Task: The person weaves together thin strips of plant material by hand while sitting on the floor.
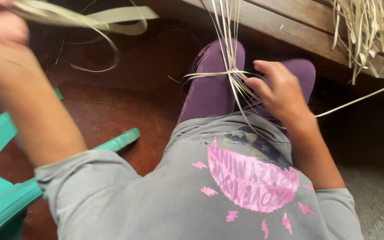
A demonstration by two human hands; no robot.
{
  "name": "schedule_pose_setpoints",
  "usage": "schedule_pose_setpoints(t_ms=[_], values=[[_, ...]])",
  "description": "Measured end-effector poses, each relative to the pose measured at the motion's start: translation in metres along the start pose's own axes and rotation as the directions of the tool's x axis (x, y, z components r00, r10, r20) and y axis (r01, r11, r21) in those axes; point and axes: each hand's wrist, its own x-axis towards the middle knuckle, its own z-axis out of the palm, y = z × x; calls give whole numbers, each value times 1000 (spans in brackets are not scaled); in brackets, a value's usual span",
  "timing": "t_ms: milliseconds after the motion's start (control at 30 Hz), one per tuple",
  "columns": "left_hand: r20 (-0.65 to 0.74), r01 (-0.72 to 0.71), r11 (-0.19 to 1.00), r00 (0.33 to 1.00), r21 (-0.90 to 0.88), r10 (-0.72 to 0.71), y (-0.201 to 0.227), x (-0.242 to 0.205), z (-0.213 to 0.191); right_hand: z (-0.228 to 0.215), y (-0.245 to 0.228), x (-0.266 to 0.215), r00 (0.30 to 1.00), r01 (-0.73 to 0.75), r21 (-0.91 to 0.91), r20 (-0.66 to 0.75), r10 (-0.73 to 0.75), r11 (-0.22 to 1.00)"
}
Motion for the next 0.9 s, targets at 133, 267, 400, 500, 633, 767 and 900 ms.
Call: schedule_pose_setpoints(t_ms=[133, 267, 400, 500, 633, 767, 900], values=[[-81, 1, 997, 997, -79, -7, -6, -10, -40, 27, -1, 10, 986, -28, -106, 159, 45, 994], [-206, -105, 993, 974, -45, 94, -15, -25, -108, 32, -7, 18, 961, -103, -178, 237, 144, 979], [-325, -69, 997, 943, 17, 71, -7, -48, -131, 51, -1, 29, 959, -141, -211, 212, 186, 967], [-301, 4, 998, 953, -55, -21, -10, -56, -132, 56, 3, 36, 983, -81, -325, 128, 128, 942], [-172, 98, 952, 973, -289, -152, -10, -55, -143, 44, -8, 40, 997, 45, -238, 69, -30, 970], [338, 316, 801, 929, -509, -152, -6, -71, -112, 23, -49, 36, 947, 320, 133, -44, -317, 938], [469, 399, 688, 878, -606, -96, 0, -96, -65, 23, -74, 37, 927, 353, 199, 55, -370, 914]])
